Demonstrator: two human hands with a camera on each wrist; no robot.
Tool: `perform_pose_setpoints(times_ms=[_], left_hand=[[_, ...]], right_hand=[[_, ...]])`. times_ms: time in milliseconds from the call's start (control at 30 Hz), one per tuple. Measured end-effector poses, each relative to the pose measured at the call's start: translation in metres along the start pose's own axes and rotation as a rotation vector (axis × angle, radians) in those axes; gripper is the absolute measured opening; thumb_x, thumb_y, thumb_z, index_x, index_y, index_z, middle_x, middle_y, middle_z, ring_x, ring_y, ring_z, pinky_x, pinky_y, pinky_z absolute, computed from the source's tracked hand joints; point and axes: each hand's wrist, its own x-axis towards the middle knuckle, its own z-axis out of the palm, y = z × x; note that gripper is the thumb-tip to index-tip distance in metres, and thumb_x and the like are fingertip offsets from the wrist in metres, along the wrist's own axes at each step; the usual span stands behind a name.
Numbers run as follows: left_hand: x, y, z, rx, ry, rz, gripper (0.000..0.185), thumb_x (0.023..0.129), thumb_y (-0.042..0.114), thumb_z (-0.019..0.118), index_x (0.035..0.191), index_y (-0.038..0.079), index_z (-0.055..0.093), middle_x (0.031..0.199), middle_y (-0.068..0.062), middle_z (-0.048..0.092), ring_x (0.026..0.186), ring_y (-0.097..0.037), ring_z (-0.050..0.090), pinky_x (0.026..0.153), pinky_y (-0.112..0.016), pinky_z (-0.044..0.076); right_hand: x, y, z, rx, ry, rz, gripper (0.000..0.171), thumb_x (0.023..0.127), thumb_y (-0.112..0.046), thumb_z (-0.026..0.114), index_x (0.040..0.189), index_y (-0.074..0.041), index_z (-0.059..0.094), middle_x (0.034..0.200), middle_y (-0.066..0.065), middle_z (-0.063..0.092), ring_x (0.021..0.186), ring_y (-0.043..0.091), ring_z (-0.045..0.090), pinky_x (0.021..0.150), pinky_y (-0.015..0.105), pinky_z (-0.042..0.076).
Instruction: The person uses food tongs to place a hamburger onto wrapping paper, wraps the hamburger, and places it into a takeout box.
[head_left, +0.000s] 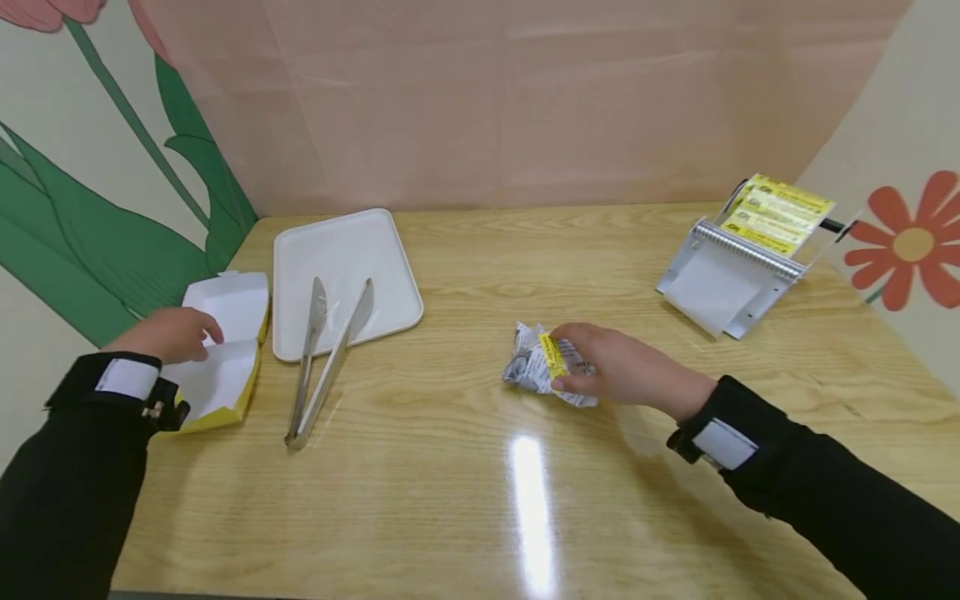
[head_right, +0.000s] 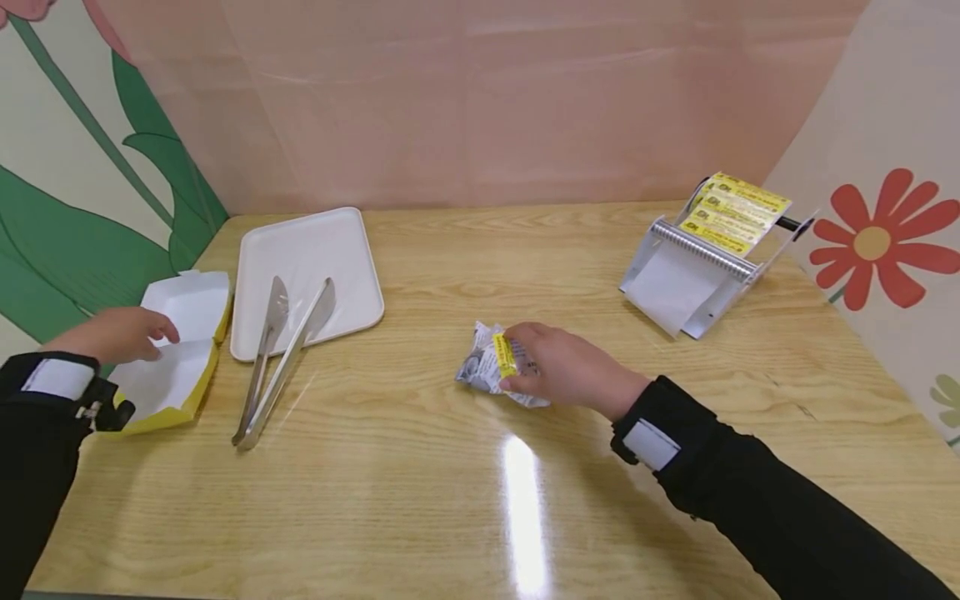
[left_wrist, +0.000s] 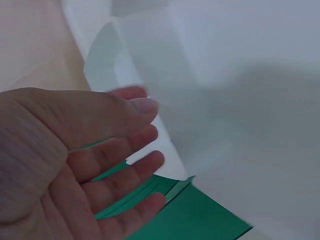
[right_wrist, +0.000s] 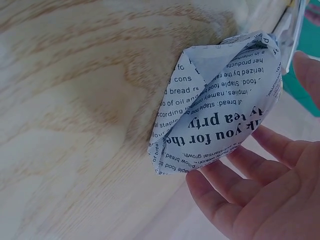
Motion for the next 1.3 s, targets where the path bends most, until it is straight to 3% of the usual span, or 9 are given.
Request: perform_pose_setpoints(times_ms=[167, 400, 600, 1067, 1300], left_hand=[[0.007, -0.001, 0.008, 0.033, 0.024, -0.022, 0.024, 0.083, -0.002, 0.066, 0.105, -0.010, 0.057, 0.095, -0.027, 0.062, 0.079, -0.034, 0.055, 0.069, -0.045, 0.048], [0.015, 0.000, 0.018, 0.110, 0.038, 0.008, 0.021, 0.082, -0.004, 0.064, 0.102, -0.012, 0.062, 0.091, -0.023, 0.064, 0.074, -0.028, 0.055, 0.068, -0.042, 0.048], [0.016, 0.000, 0.021, 0.117, 0.044, 0.004, 0.011, 0.084, -0.003, 0.063, 0.094, -0.008, 0.065, 0.080, -0.014, 0.064, 0.070, -0.025, 0.052, 0.066, -0.039, 0.046], [0.013, 0.007, 0.009, 0.135, 0.100, 0.012, 0.013, 0.082, -0.001, 0.071, 0.092, -0.008, 0.069, 0.085, -0.019, 0.066, 0.071, -0.025, 0.055, 0.071, -0.045, 0.049], [0.006, 0.014, -0.011, 0.171, 0.164, 0.040, 0.010, 0.082, -0.002, 0.070, 0.090, -0.007, 0.069, 0.084, -0.020, 0.067, 0.069, -0.025, 0.054, 0.069, -0.045, 0.048]], right_hand=[[-0.001, 0.000, 0.000, 0.013, -0.002, 0.006, 0.063, 0.089, -0.035, 0.071, 0.135, 0.002, 0.048, 0.131, 0.023, 0.055, 0.116, 0.035, 0.055, 0.095, 0.052, 0.044], [-0.001, 0.000, 0.000, 0.019, -0.013, 0.025, 0.063, 0.090, -0.037, 0.069, 0.135, 0.001, 0.048, 0.133, 0.022, 0.054, 0.119, 0.035, 0.054, 0.097, 0.053, 0.043], [-0.001, 0.000, 0.001, 0.017, -0.016, 0.028, 0.063, 0.090, -0.036, 0.070, 0.136, 0.000, 0.047, 0.133, 0.022, 0.053, 0.120, 0.036, 0.053, 0.098, 0.053, 0.043], [-0.001, -0.001, 0.001, -0.008, -0.002, 0.032, 0.064, 0.086, -0.029, 0.075, 0.136, 0.000, 0.046, 0.132, 0.022, 0.054, 0.114, 0.031, 0.056, 0.094, 0.051, 0.045], [-0.002, 0.000, 0.002, -0.007, 0.004, 0.029, 0.064, 0.086, -0.029, 0.076, 0.136, 0.000, 0.047, 0.132, 0.022, 0.054, 0.114, 0.031, 0.056, 0.094, 0.050, 0.045]])
